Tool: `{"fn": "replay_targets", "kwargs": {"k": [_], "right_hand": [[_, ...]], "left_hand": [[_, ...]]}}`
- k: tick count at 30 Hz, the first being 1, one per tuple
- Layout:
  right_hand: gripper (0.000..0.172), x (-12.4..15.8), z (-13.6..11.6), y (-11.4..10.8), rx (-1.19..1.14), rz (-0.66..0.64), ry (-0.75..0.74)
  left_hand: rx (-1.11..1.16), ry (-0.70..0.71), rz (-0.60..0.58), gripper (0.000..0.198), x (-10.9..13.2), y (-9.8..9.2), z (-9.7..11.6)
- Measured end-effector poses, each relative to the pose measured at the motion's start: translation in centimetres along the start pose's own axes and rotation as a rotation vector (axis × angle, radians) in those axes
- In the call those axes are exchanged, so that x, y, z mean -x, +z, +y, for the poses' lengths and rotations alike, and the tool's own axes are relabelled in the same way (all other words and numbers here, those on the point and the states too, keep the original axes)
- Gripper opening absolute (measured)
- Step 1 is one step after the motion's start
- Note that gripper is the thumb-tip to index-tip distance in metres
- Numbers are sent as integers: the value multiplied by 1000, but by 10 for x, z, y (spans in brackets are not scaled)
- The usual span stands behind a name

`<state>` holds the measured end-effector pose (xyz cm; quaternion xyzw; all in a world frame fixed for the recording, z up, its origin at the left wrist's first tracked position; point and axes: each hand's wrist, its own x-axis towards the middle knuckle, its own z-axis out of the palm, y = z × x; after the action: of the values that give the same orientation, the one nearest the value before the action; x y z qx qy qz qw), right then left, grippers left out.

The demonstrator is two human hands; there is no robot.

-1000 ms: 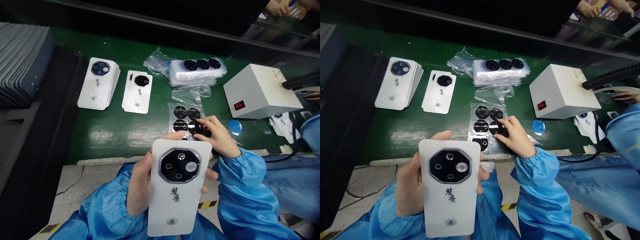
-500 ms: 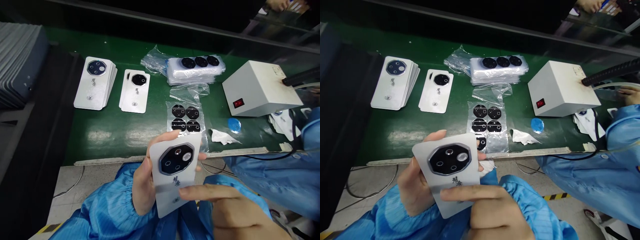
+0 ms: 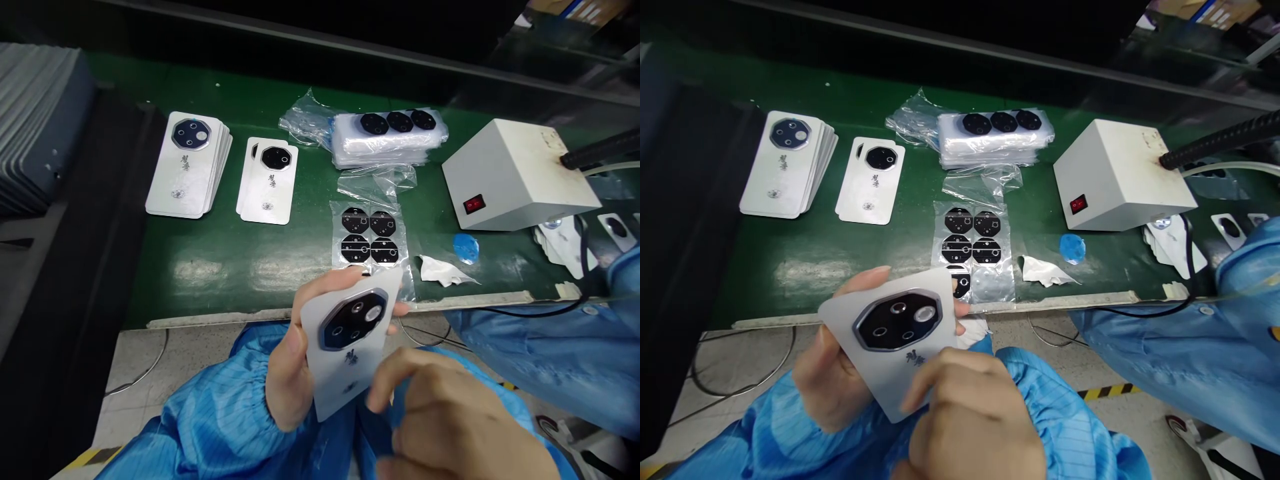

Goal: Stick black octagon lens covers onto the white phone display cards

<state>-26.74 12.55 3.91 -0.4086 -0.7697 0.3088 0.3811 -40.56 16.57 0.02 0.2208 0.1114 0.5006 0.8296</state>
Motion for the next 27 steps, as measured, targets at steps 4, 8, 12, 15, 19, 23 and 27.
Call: {"fn": "replay_targets", "kwargs": {"k": [4,8,12,15,19,23,27], "right_hand": [[42,-5,-1,18,-35,124,156],[52,-5,8,27,-149,162,67],[52,-5,13,25,-160,143,53],[52,-6,13,24,-168,134,62],[51,-7,12,24,-169,121,71],[50,-6,11,27,-211,132,87],[47,-4,4,31,-226,139,186]], "left_hand": [[-17,29,48,38,-1,0,2],[-10,3,42,36,-1,2,4],[-11,-12,40,35,-1,3,6],[-14,-9,37,36,-1,3,4],[4,32,44,36,-1,3,2],[11,11,41,37,-1,3,2],[32,-14,54,36,-1,2,3]]}}
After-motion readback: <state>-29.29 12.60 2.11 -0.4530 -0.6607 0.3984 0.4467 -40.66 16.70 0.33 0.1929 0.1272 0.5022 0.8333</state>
